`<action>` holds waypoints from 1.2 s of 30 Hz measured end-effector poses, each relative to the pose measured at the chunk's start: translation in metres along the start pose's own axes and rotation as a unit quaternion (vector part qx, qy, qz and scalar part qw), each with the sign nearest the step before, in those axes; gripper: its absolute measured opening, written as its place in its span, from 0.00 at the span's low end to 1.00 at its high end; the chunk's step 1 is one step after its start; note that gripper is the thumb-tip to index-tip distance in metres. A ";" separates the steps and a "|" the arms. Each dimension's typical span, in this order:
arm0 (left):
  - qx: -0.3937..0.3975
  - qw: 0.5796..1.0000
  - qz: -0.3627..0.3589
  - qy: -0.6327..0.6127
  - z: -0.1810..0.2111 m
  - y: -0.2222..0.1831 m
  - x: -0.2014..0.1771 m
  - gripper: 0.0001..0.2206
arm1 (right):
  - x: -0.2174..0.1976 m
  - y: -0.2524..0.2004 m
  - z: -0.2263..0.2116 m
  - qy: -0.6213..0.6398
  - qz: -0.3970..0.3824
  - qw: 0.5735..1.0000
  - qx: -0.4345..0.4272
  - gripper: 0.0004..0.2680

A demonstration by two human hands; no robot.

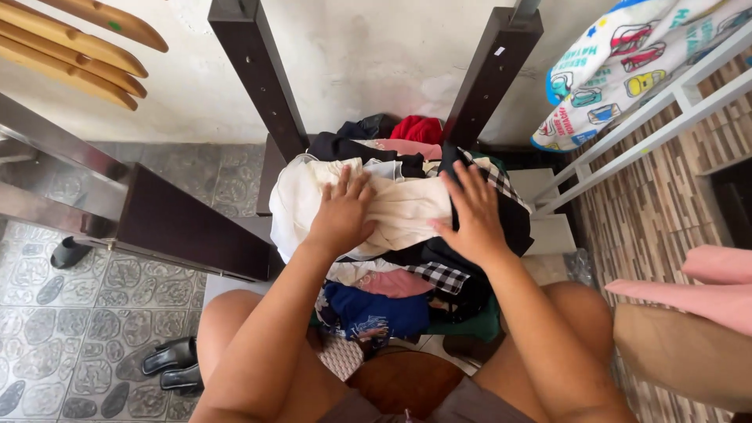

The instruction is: Organizing a pile of clothes by placing them on wooden hangers and hanging them on a metal rack, including zipping up a jacket.

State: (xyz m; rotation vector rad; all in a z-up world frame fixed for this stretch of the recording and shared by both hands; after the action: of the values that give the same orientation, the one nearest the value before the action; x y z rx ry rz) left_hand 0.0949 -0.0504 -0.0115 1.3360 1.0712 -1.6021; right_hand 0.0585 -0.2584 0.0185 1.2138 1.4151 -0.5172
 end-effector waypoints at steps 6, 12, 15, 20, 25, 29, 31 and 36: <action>0.022 0.980 0.194 0.027 -0.001 0.016 0.017 0.14 | 0.029 -0.007 -0.006 -0.047 0.008 0.997 -0.063 0.26; 0.059 0.941 0.316 -0.107 -0.006 -0.011 -0.019 0.12 | -0.022 -0.007 -0.008 0.147 0.271 0.948 -0.073 0.13; 0.065 0.967 0.173 -0.176 0.005 -0.035 -0.066 0.44 | -0.034 -0.001 0.007 0.190 0.293 0.937 -0.022 0.15; -0.061 0.997 -0.010 0.035 -0.015 -0.034 -0.025 0.65 | 0.001 0.008 0.036 0.113 0.119 0.984 0.065 0.14; -0.075 0.997 0.004 0.016 -0.047 0.005 0.021 0.40 | -0.011 0.010 0.028 -0.065 -0.004 0.996 0.068 0.17; -0.095 0.990 0.070 -0.079 -0.063 0.001 0.004 0.23 | 0.009 -0.004 0.037 0.010 -0.162 0.977 0.139 0.35; -0.117 0.984 0.075 -0.110 -0.063 -0.007 -0.012 0.25 | 0.013 -0.004 0.031 0.005 -0.190 0.973 0.133 0.41; -0.077 0.847 0.294 -0.437 -0.069 -0.052 -0.094 0.26 | 0.007 0.006 0.028 0.090 -0.150 0.973 0.152 0.44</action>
State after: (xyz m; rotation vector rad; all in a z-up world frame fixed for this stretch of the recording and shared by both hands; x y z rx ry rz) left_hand 0.0834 0.0364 0.0810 0.5778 0.1781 -1.3529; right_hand 0.0778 -0.2780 0.0071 1.3198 1.7333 -0.8773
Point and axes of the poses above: each hand's wrist, its own y-axis towards the middle knuckle, its own x-axis out of the palm, z = x × y, the point moved 9 cm from there along y, towards the middle knuckle, and after that the axes turned 7 degrees about -x, right-handed, at the moved point
